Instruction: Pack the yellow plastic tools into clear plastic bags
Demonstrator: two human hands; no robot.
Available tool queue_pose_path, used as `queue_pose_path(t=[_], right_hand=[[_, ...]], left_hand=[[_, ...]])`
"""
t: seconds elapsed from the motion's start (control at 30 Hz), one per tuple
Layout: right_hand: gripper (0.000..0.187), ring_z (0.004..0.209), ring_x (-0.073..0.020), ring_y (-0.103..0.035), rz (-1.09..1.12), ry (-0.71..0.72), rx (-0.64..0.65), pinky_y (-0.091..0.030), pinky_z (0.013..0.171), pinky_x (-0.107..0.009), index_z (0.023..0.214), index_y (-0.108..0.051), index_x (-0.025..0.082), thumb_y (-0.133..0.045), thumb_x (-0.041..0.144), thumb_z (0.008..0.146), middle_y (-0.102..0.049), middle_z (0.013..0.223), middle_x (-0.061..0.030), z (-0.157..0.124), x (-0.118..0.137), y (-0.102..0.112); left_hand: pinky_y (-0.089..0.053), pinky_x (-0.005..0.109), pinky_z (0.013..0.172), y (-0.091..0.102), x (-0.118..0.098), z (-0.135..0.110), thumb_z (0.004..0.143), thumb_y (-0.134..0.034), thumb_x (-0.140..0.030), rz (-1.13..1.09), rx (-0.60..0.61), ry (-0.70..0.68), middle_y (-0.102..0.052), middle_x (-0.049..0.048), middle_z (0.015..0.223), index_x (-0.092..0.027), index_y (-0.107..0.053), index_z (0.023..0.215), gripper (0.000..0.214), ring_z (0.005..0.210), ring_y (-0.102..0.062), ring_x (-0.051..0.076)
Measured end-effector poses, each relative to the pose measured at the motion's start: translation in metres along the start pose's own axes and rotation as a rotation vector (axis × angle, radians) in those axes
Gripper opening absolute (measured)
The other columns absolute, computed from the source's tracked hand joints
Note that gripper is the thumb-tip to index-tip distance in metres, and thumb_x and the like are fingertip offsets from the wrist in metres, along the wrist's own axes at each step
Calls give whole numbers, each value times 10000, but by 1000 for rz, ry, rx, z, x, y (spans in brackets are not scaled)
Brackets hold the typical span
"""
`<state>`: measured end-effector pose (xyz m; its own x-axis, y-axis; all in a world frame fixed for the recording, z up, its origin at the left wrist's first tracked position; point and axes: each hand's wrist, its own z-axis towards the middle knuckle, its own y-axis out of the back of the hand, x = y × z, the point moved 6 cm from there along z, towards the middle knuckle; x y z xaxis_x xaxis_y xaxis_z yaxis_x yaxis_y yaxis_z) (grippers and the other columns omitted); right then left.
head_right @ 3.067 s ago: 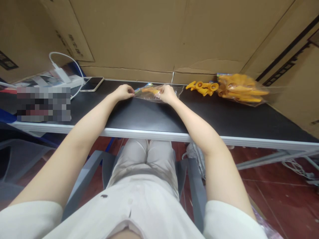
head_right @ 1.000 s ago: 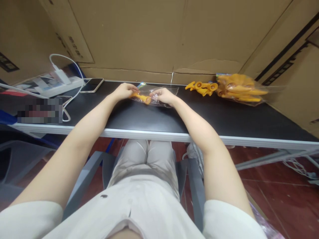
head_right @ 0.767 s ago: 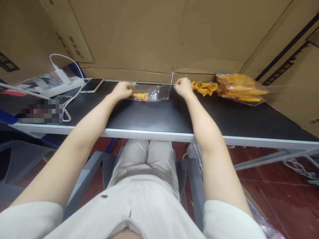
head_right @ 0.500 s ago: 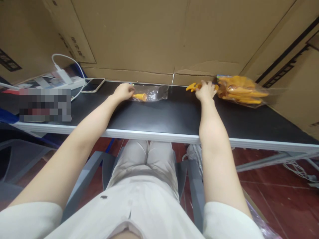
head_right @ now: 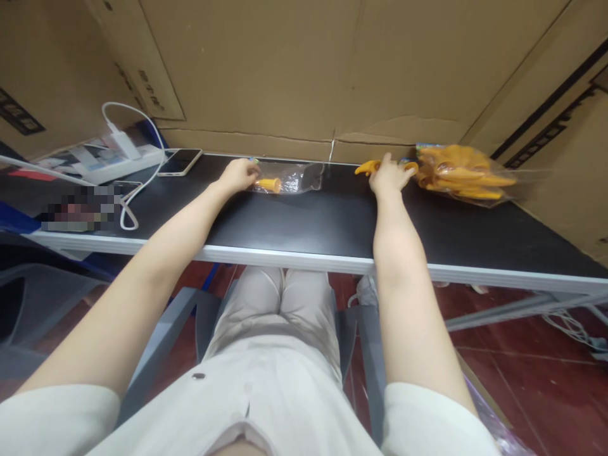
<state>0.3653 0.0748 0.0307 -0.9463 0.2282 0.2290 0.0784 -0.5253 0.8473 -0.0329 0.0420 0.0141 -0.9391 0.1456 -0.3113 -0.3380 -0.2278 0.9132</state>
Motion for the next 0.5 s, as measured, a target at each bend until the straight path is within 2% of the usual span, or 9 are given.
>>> queue_pose_path(t=[0.1, 0.17, 0.27, 0.37, 0.5], right_hand=[[450, 1299, -374, -631, 78, 69, 47, -215, 1193, -679, 1409, -693, 129, -633, 126, 963, -735, 1305, -287, 2, 1, -7], [382, 1282, -384, -628, 114, 71, 63, -195, 1197, -731, 1342, -690, 133, -646, 182, 965, -748, 1246, -255, 3, 0, -11], [350, 1296, -409, -625, 136, 63, 36, -173, 1207, -738, 1287, -669, 87, -681, 207, 959, -734, 1226, -297, 4, 0, -12], [313, 1301, -410, -638, 188, 40, -13, -150, 1220, -710, 1249, -669, 71, -677, 125, 941, -721, 1247, -354, 5, 0, -10], [227, 1342, -416, -631, 257, 4, -62, -178, 1243, -680, 1052, -676, 127, -701, 1, 864, -723, 1312, -330, 7, 2, -1]], left_hand=[[-465, 333, 1187, 0, 2, 0, 908, -546, -137, -13, -2, 9, -740, 120, 1355, -172, -797, 1297, 464, 1331, -650, 280], [-472, 347, 1182, 0, 2, 0, 910, -544, -145, -8, 4, 7, -742, 131, 1342, -167, -803, 1284, 455, 1332, -651, 291], [-481, 368, 1181, 1, 1, -1, 922, -540, -143, 5, 8, 13, -741, 143, 1363, -157, -802, 1283, 447, 1359, -646, 307], [-484, 383, 1181, 3, -1, -3, 924, -546, -149, 22, 15, 39, -728, 143, 1414, -173, -795, 1292, 446, 1395, -633, 322], [-474, 408, 1189, 6, 0, -5, 940, -530, -163, 46, 25, 92, -710, 164, 1462, -181, -782, 1305, 444, 1424, -622, 347]])
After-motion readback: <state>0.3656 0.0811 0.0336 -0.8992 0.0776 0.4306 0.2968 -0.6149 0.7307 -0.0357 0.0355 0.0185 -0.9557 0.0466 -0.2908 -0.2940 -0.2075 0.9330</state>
